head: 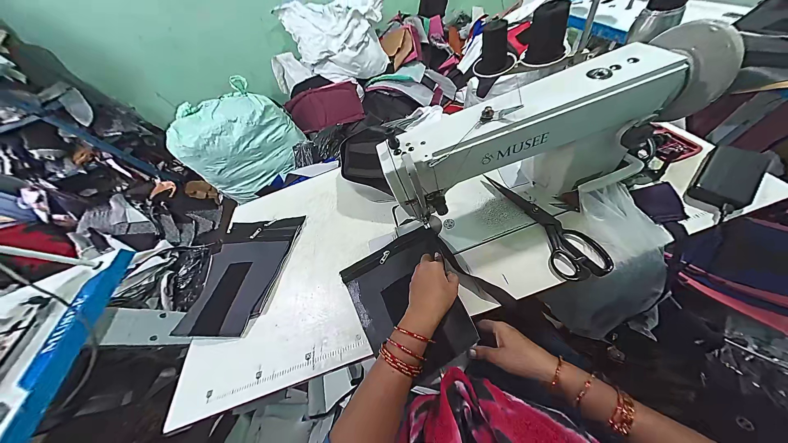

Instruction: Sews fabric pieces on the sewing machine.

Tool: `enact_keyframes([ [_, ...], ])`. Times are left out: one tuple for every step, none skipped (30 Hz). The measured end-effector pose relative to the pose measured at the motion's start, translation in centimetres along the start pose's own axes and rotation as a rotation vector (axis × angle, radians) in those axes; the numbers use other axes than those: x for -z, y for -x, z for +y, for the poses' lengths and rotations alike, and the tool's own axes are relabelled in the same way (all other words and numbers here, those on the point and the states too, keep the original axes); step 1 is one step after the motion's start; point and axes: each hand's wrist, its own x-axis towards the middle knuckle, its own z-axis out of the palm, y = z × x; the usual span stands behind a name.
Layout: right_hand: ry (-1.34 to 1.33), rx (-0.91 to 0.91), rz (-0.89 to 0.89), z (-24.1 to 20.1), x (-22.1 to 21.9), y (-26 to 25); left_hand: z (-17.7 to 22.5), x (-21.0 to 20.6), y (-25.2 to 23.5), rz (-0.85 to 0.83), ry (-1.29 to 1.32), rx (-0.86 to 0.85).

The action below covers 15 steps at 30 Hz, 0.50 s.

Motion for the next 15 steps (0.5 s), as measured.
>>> enact_keyframes([
  [-0.197, 0.049, 0.032, 0.8, -1.1, -0.4, 0.2, -0.1, 0.1, 0.001, -0.012, 0.009],
  [-0.377, 0.089, 0.055, 1.2, -2.0, -0.8, 0.3, -0.2, 0.2, -0.001, -0.024, 0.02],
  [-0.496, 0.11, 0.062, 1.3, -2.6, -1.0, 0.4, -0.2, 0.3, -0.001, -0.033, 0.027],
  [-0.548, 0.117, 0.046, 1.3, -2.9, -1.0, 0.5, -0.3, 0.4, 0.003, -0.04, 0.029],
  [-0.549, 0.118, 0.022, 1.3, -2.9, -0.9, 0.5, -0.3, 0.4, 0.008, -0.044, 0.031],
  [-0.521, 0.12, 0.002, 1.4, -2.7, -0.9, 0.5, -0.3, 0.5, 0.011, -0.051, 0.033],
  [-0.483, 0.124, -0.013, 1.6, -2.6, -0.8, 0.5, -0.4, 0.5, 0.017, -0.057, 0.028],
  [-0.454, 0.126, -0.026, 1.6, -2.4, -0.7, 0.4, -0.6, 0.5, 0.024, -0.065, 0.019],
  [-0.434, 0.127, -0.032, 1.5, -2.3, -0.6, 0.3, -0.7, 0.4, 0.034, -0.066, 0.008],
  [-0.414, 0.128, -0.037, 1.4, -2.1, -0.5, 0.2, -0.8, 0.4, 0.042, -0.065, -0.004],
  [-0.391, 0.137, -0.041, 1.2, -2.0, -0.3, 0.0, -0.8, 0.4, 0.048, -0.059, -0.017],
  [-0.364, 0.152, -0.045, 1.0, -1.9, -0.2, -0.2, -0.9, 0.4, 0.057, -0.051, -0.032],
  [-0.331, 0.169, -0.051, 0.8, -1.8, -0.1, -0.4, -1.0, 0.4, 0.067, -0.043, -0.047],
  [-0.29, 0.184, -0.057, 0.5, -1.6, 0.1, -0.6, -1.1, 0.3, 0.078, -0.034, -0.061],
  [-0.248, 0.201, -0.061, 0.2, -1.5, 0.2, -0.7, -1.3, 0.4, 0.085, -0.028, -0.067],
])
